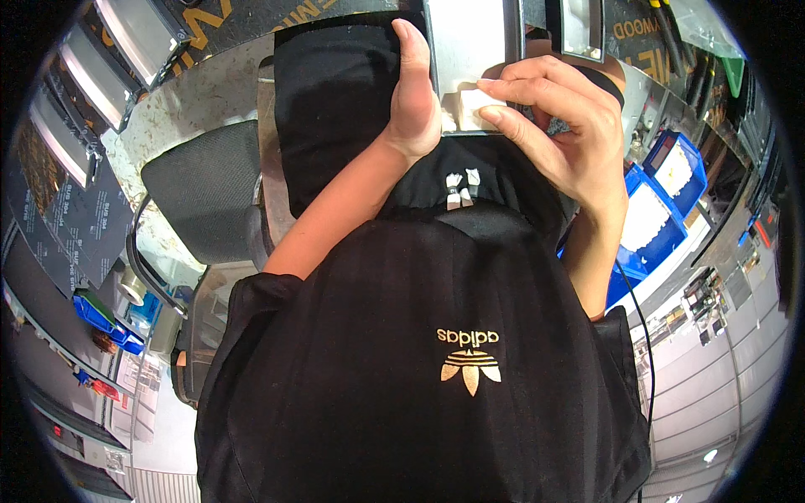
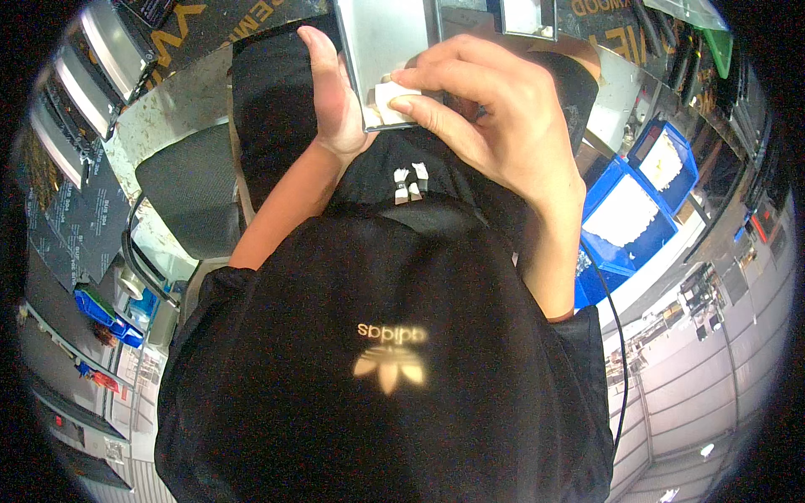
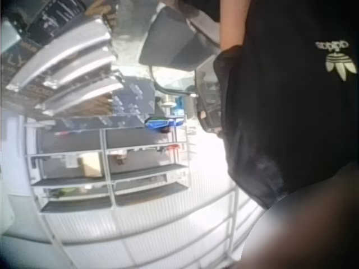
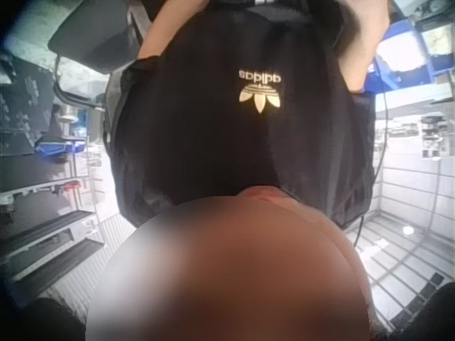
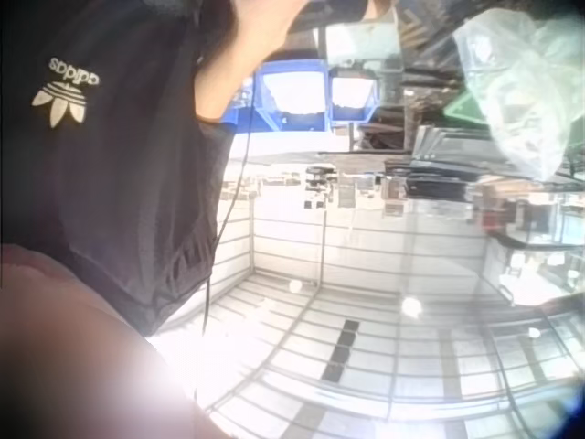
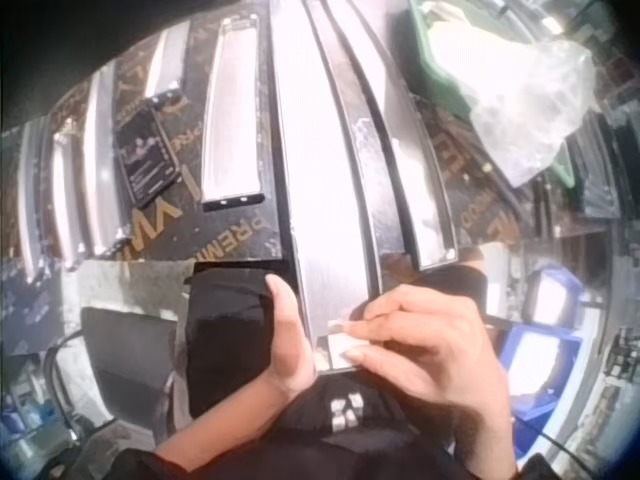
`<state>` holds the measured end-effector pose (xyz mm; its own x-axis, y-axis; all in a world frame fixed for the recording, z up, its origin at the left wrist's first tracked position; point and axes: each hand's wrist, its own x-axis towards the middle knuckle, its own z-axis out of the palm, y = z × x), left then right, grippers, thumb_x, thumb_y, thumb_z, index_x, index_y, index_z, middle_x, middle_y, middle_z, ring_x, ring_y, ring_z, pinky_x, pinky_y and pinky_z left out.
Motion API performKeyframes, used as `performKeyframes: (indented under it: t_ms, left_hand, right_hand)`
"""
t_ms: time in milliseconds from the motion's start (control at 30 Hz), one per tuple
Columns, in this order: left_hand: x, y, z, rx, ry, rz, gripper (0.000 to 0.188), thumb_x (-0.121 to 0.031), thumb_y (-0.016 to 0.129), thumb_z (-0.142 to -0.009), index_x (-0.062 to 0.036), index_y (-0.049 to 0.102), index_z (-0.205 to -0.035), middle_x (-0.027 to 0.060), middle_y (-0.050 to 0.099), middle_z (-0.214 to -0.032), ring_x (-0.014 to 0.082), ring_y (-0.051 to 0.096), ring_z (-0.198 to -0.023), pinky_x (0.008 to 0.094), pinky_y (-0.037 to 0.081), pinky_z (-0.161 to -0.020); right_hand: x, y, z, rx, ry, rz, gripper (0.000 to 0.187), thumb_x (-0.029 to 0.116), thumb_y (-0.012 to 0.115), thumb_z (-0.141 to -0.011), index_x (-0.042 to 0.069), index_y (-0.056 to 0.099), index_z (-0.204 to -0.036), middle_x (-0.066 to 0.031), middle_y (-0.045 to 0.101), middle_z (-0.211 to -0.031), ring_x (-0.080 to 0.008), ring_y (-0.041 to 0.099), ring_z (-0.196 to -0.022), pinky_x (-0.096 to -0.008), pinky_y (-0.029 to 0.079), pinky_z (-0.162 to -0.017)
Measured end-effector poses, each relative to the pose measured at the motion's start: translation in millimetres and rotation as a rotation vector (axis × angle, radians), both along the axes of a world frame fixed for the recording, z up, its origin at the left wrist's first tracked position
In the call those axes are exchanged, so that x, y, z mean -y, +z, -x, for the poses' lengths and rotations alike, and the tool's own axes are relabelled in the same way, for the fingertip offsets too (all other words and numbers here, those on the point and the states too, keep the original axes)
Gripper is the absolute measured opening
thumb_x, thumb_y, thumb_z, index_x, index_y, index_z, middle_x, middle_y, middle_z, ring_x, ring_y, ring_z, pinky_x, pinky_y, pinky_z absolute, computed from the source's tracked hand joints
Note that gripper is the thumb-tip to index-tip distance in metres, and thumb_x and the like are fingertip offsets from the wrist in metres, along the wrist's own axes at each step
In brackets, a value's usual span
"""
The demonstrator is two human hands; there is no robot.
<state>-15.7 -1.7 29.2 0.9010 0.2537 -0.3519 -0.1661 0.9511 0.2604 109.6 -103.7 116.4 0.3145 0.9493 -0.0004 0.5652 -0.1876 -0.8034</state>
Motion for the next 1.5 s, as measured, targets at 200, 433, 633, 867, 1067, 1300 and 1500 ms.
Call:
performKeyframes:
  t_ms: [200, 433, 633, 867, 1067, 1300, 1500]
  left_hand:
    - [0, 4, 1, 0.033, -0.017, -0.040, 0.109, -0.089, 0.022, -0.092, -0.0029, 0.033, -0.158, 0.0187, 0.051, -0.150, 0.0312, 0.054, -0.134, 0.0435, 0.045, -0.112]
    - [0, 7, -2, 0.057, -0.025, -0.064, 0.111, -0.090, 0.024, -0.090, -0.0027, 0.032, -0.158, 0.0184, 0.050, -0.150, 0.0308, 0.053, -0.135, 0.0431, 0.044, -0.113]
    - [-1, 15, -2, -0.045, -0.060, -0.110, 0.111, -0.090, 0.025, -0.090, -0.0023, 0.032, -0.158, 0.0182, 0.050, -0.150, 0.0303, 0.052, -0.135, 0.0429, 0.043, -0.114]
    - [1, 3, -4, 0.049, 0.004, -0.071, 0.109, -0.089, 0.021, -0.092, -0.0019, 0.033, -0.157, 0.0182, 0.051, -0.149, 0.0300, 0.053, -0.133, 0.0427, 0.044, -0.112]
    - [1, -2, -3, 0.057, 0.006, -0.061, 0.108, -0.088, 0.017, -0.092, -0.0021, 0.035, -0.155, 0.0177, 0.053, -0.145, 0.0296, 0.055, -0.130, 0.0421, 0.046, -0.109]
    - [3, 0, -1, 0.046, -0.012, -0.111, 0.107, -0.088, 0.013, -0.092, -0.0032, 0.041, -0.151, 0.0160, 0.058, -0.138, 0.0273, 0.060, -0.124, 0.0405, 0.051, -0.103]
    - [3, -3, 0, -0.003, -0.033, -0.208, 0.106, -0.088, 0.010, -0.092, -0.0042, 0.045, -0.147, 0.0146, 0.062, -0.132, 0.0253, 0.065, -0.119, 0.0390, 0.056, -0.098]
  right_hand:
    - [2, 2, -1, -0.032, 0.007, -0.021, 0.021, 0.010, 0.085, -0.081, 0.005, 0.081, -0.102, -0.0051, 0.073, -0.094, -0.0114, 0.065, -0.075, -0.0233, 0.045, -0.055]
    - [-1, 11, -6, -0.019, 0.069, 0.014, 0.020, 0.010, 0.085, -0.081, 0.003, 0.081, -0.100, -0.0060, 0.072, -0.088, -0.0152, 0.068, -0.075, -0.0262, 0.049, -0.061]
    - [-6, 16, -10, -0.031, 0.109, 0.058, 0.016, 0.009, 0.082, -0.085, -0.001, 0.077, -0.097, -0.0085, 0.070, -0.085, -0.0215, 0.070, -0.076, -0.0316, 0.055, -0.069]
    - [-7, 10, -8, -0.022, 0.055, 0.055, 0.018, 0.012, 0.084, -0.083, 0.003, 0.081, -0.098, -0.0051, 0.071, -0.084, -0.0133, 0.064, -0.069, -0.0257, 0.047, -0.057]
    - [-4, 8, -7, -0.019, 0.031, 0.053, 0.018, 0.012, 0.085, -0.083, 0.005, 0.082, -0.100, -0.0036, 0.072, -0.085, -0.0094, 0.061, -0.065, -0.0229, 0.043, -0.053]
    - [4, 2, -8, 0.028, 0.037, 0.030, 0.017, 0.009, 0.082, -0.086, 0.005, 0.082, -0.102, -0.0041, 0.073, -0.090, -0.0082, 0.060, -0.066, -0.0223, 0.044, -0.055]
    - [15, -6, -5, -0.030, -0.003, 0.038, 0.017, 0.009, 0.079, -0.090, 0.003, 0.081, -0.105, -0.0056, 0.074, -0.096, -0.0093, 0.063, -0.076, -0.0234, 0.046, -0.063]
